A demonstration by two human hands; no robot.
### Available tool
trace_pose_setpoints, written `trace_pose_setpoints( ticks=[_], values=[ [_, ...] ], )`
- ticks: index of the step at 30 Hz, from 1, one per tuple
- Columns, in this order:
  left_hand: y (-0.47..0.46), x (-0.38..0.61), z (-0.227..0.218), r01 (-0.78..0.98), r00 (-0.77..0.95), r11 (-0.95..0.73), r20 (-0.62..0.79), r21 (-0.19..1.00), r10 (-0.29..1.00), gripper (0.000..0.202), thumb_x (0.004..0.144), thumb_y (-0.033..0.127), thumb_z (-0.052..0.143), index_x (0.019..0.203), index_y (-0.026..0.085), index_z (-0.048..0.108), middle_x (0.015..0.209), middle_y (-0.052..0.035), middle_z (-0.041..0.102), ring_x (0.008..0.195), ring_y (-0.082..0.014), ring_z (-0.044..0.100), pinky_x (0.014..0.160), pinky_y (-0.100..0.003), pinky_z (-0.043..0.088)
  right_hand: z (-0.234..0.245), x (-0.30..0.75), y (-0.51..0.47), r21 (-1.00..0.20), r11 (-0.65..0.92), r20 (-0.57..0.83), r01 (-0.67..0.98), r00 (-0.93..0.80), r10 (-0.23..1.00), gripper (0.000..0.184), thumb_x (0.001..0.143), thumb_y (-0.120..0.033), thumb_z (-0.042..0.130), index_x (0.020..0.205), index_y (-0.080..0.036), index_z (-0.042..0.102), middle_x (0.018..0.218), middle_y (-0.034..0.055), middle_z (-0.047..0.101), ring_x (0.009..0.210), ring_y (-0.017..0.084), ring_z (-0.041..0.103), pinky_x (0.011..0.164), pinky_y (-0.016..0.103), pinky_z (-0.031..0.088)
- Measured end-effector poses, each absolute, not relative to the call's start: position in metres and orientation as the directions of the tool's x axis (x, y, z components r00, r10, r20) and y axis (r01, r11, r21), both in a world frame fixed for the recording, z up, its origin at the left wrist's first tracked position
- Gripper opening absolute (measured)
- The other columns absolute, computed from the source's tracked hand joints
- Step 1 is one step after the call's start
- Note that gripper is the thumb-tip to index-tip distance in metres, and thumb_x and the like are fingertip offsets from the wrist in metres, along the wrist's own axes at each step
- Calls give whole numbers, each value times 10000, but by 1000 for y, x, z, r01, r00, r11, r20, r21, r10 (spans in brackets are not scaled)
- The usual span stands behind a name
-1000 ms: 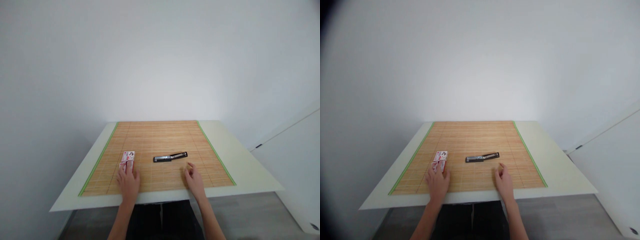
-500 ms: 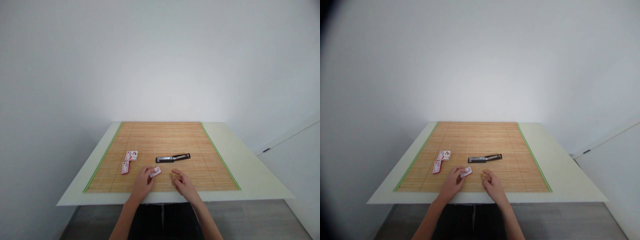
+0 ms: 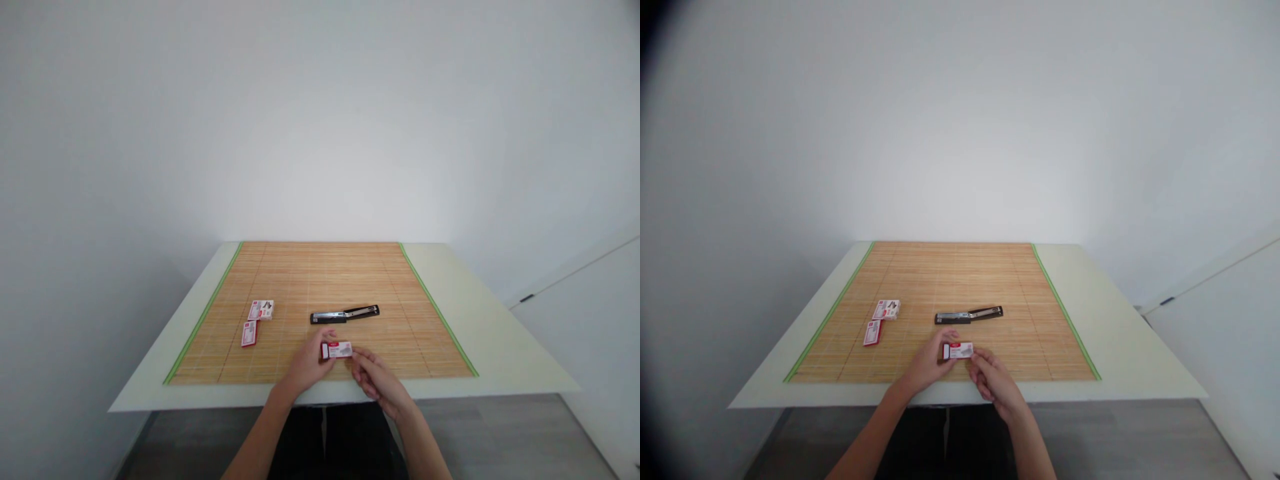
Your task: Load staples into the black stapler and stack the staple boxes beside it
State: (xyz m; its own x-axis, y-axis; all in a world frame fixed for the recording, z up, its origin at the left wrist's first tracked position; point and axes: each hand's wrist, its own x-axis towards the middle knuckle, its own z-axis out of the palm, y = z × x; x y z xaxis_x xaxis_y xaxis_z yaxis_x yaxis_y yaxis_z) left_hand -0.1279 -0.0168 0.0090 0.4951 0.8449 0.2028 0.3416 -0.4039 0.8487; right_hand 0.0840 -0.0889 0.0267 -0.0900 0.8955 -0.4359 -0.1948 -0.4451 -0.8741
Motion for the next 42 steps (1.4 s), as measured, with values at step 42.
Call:
trace_pose_setpoints(
  ticks=[42],
  values=[
    [-13, -168, 11, 585, 443, -498, 262, 641, 858, 312, 801, 287, 781, 1104, 297, 710, 1184, -46, 662, 1157, -279, 577, 1013, -439, 452, 31, 73, -47, -776, 22, 49, 631, 26, 998, 153, 916, -335, 583, 915, -222, 687, 590, -46, 563, 543, 150, 534, 545, 251, 330]
  ],
)
